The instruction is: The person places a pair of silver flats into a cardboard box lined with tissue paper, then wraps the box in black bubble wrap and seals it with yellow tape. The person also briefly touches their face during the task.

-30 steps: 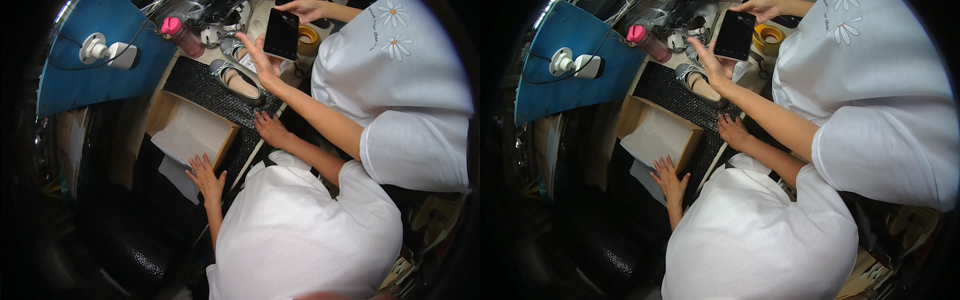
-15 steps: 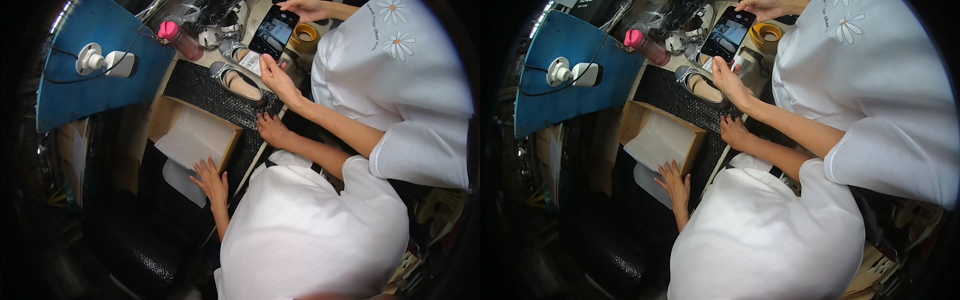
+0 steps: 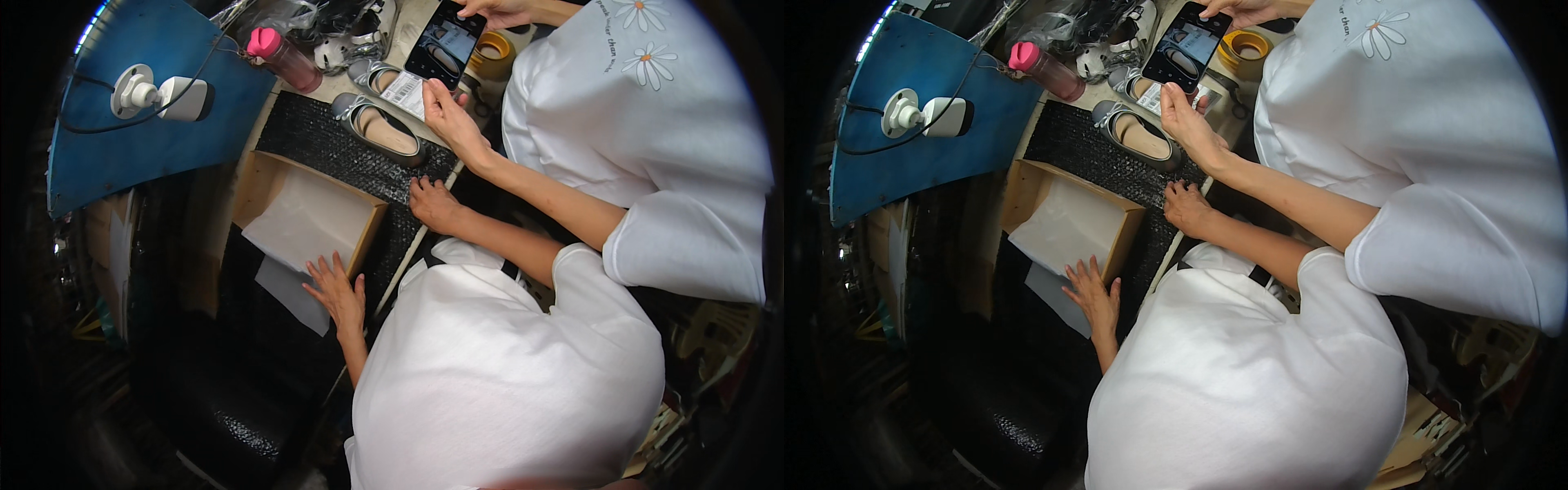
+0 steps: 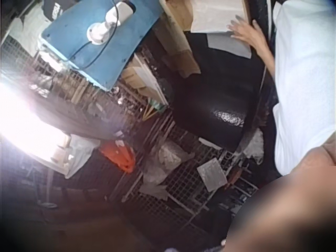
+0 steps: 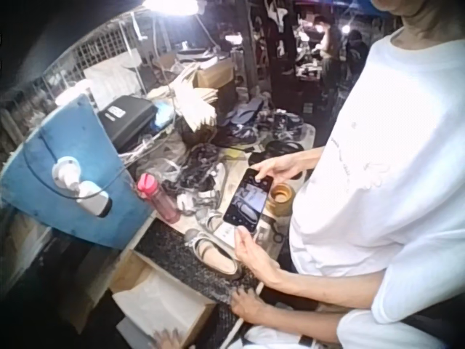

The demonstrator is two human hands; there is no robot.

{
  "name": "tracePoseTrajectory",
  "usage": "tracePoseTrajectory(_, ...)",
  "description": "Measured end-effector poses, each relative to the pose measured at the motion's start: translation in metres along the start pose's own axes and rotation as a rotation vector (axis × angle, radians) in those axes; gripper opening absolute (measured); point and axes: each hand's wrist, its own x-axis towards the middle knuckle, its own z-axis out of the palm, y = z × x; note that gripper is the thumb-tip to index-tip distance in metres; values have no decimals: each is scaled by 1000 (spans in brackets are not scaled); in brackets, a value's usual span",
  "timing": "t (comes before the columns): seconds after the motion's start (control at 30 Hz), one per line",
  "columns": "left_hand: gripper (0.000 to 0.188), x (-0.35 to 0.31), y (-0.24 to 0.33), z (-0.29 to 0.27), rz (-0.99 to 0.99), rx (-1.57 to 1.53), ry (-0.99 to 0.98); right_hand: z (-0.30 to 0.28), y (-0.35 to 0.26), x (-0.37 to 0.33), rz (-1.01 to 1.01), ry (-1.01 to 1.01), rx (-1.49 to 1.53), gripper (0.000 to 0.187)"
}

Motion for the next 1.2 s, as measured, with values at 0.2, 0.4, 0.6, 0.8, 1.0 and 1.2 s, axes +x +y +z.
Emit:
tracePoseTrajectory(0.2, 67, -2, -2, 3, 9, -44, 35, -2, 0, -1, 6, -21, -3, 39)
tracePoseTrajectory(0.4, 65, -2, 0, 3, -12, -36, 35, -2, 1, -2, 0, -34, -1, 41)
tracePoseTrajectory(0.6, 67, -2, 0, 1, -19, -49, 44, -9, 3, 0, 35, -72, 81, 34)
tracePoseTrajectory(0.8, 89, -2, 13, -11, -95, -54, 147, -33, 10, 17, 140, 306, 327, 14)
tracePoseTrajectory(1.0, 54, -40, 19, -22, -219, -426, 288, -43, 24, 86, 118, 616, 256, 15)
tracePoseTrajectory(1.2, 29, -55, 1, 22, -545, -912, -98, -16, 34, 132, 335, 152, 50, 23)
